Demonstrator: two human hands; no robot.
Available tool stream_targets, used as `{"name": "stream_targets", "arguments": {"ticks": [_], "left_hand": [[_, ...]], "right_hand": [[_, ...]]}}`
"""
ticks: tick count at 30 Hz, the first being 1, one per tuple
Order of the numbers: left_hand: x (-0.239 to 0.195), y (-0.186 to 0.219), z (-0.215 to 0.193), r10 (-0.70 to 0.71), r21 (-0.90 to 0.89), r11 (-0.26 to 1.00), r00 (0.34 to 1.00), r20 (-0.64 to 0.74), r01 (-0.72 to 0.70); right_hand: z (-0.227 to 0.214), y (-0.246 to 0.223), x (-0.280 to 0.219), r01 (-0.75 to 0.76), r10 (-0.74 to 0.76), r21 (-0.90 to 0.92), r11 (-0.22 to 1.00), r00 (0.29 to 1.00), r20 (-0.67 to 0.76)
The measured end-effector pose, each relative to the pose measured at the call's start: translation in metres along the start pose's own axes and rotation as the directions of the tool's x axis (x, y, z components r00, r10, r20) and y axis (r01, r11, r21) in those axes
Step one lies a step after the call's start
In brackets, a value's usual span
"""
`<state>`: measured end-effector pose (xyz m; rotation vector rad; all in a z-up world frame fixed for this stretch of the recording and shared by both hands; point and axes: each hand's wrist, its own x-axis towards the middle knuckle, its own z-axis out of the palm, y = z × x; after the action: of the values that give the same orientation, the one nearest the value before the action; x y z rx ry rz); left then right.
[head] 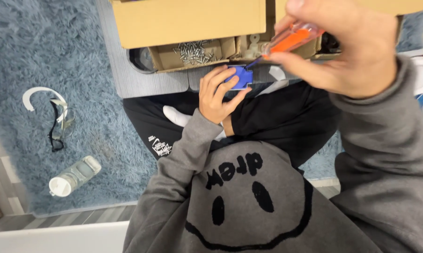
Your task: Assembling and inspecting a small electrical component using a screwdriver
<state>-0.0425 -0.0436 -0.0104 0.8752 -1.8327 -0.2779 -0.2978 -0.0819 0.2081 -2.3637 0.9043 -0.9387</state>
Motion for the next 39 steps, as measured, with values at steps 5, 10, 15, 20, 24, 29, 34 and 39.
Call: {"name": "stream_targets", "arguments": {"ticks": [5, 10, 15, 20, 24, 29, 34, 39], "left_hand": [[0.002, 0.000, -0.001, 0.017, 0.007, 1.000, 1.000, -0.012, -0.017], [0.003, -0.002, 0.001, 0.027, 0.017, 0.999, 0.999, -0.032, -0.027], [0.002, -0.004, 0.004, 0.027, 0.019, 0.999, 0.998, -0.054, -0.026], [0.004, -0.003, 0.004, 0.020, 0.014, 1.000, 0.998, -0.057, -0.019], [0.005, 0.004, -0.001, 0.008, 0.023, 1.000, 0.998, -0.061, -0.007], [0.001, -0.002, 0.005, 0.003, 0.029, 1.000, 0.998, -0.064, -0.001], [0.000, -0.003, 0.008, 0.016, 0.020, 1.000, 0.997, -0.074, -0.014], [0.000, -0.005, 0.009, 0.011, 0.006, 1.000, 0.997, -0.075, -0.011]], "right_hand": [[0.025, 0.009, 0.001, -0.009, -0.015, -0.156, 0.988, 0.988, -0.153], [0.044, 0.019, 0.004, 0.003, -0.084, -0.279, 0.960, 0.956, -0.281], [0.012, -0.003, 0.024, 0.126, -0.153, -0.311, 0.942, 0.986, -0.063], [-0.015, -0.016, 0.029, 0.019, -0.022, 0.014, 1.000, 0.975, 0.222], [-0.008, -0.016, 0.031, 0.045, -0.049, 0.028, 0.999, 0.991, 0.123], [0.022, 0.015, 0.015, 0.129, -0.166, -0.347, 0.929, 0.983, -0.081], [0.042, 0.021, 0.015, 0.100, -0.248, -0.499, 0.861, 0.939, -0.240], [0.007, -0.011, 0.032, 0.126, -0.129, -0.354, 0.927, 0.992, 0.013]]}}
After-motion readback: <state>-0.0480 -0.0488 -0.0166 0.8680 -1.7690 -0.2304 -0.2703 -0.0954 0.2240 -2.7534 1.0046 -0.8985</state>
